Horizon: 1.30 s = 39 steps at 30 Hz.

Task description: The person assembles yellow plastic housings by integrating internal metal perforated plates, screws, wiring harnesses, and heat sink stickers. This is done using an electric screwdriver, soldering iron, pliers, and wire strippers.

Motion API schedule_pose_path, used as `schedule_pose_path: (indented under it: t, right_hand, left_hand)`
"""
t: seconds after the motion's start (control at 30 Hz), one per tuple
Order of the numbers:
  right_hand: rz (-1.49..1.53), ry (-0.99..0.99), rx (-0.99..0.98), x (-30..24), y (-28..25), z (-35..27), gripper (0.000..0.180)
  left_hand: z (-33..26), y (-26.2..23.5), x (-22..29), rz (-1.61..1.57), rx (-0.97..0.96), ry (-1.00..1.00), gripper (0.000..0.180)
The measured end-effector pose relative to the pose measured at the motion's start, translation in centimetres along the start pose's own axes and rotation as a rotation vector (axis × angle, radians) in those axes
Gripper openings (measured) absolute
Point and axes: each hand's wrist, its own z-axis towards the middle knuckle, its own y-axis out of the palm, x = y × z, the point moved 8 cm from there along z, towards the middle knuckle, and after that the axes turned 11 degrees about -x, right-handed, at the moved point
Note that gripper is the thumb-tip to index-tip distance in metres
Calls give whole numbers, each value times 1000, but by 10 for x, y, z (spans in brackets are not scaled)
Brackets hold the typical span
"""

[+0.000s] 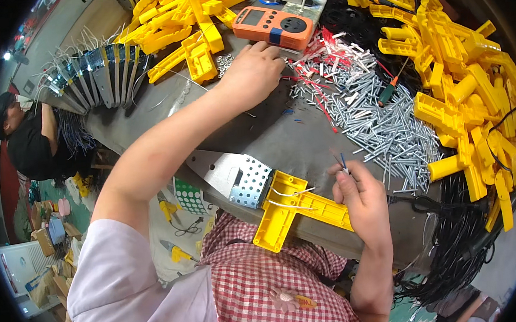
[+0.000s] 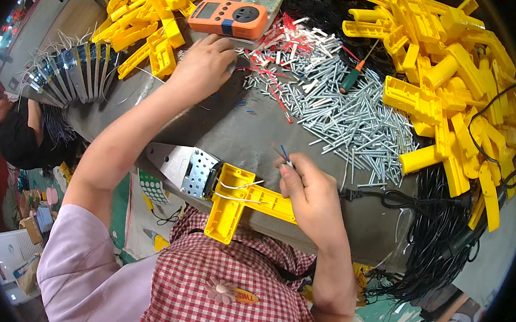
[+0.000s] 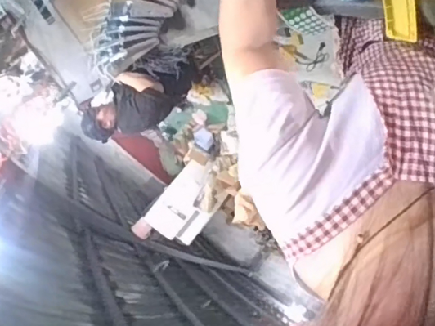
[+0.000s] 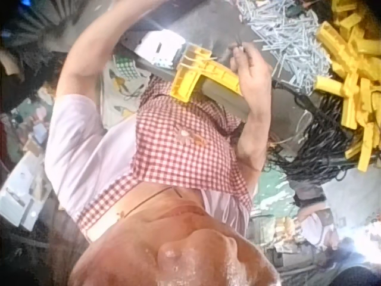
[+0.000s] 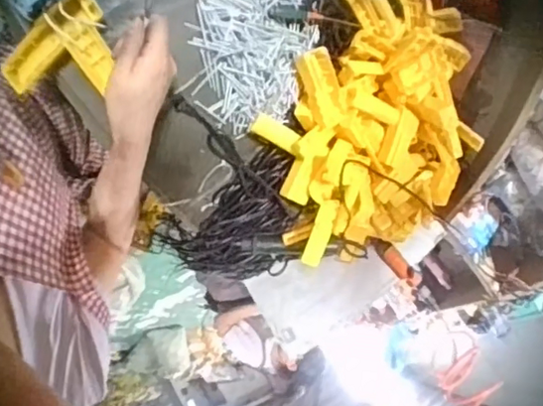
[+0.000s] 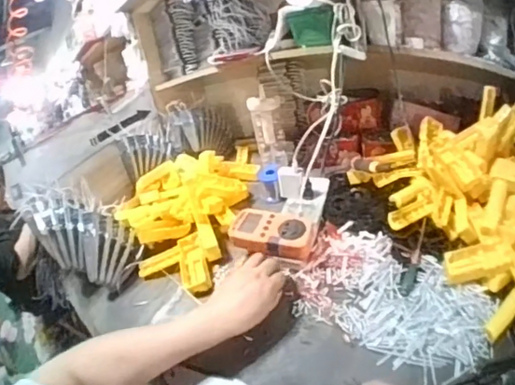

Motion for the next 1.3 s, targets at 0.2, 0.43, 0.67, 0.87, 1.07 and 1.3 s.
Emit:
schedule_pose_path:
  t: [0.2, 0.43, 0.67, 0.87, 1.07, 1.3]
  right_hand:
    - [100, 73, 28, 13, -14, 5, 17]
    - [62, 81, 50, -8, -29, 40, 16]
    - [384, -205, 223, -18, -28, 30, 9]
    - [374, -261, 300, -26, -34, 20, 6]
    - [32, -97, 104, -27, -12, 19, 14]
    - [-664, -89, -254, -27, 17, 17, 26]
  left_hand:
    - [-30, -25, 18, -298, -57, -49, 23]
    - [-36, -25, 66, -1121, -98, -68, 17]
    - [-36, -23, 78, -1424, -50, -55, 21]
    - [-51, -27, 87, -1777, -108, 141, 40]
    - [-73, -49, 76, -958, 156, 90, 23]
    - [-91, -25, 63, -937, 254, -100, 18]
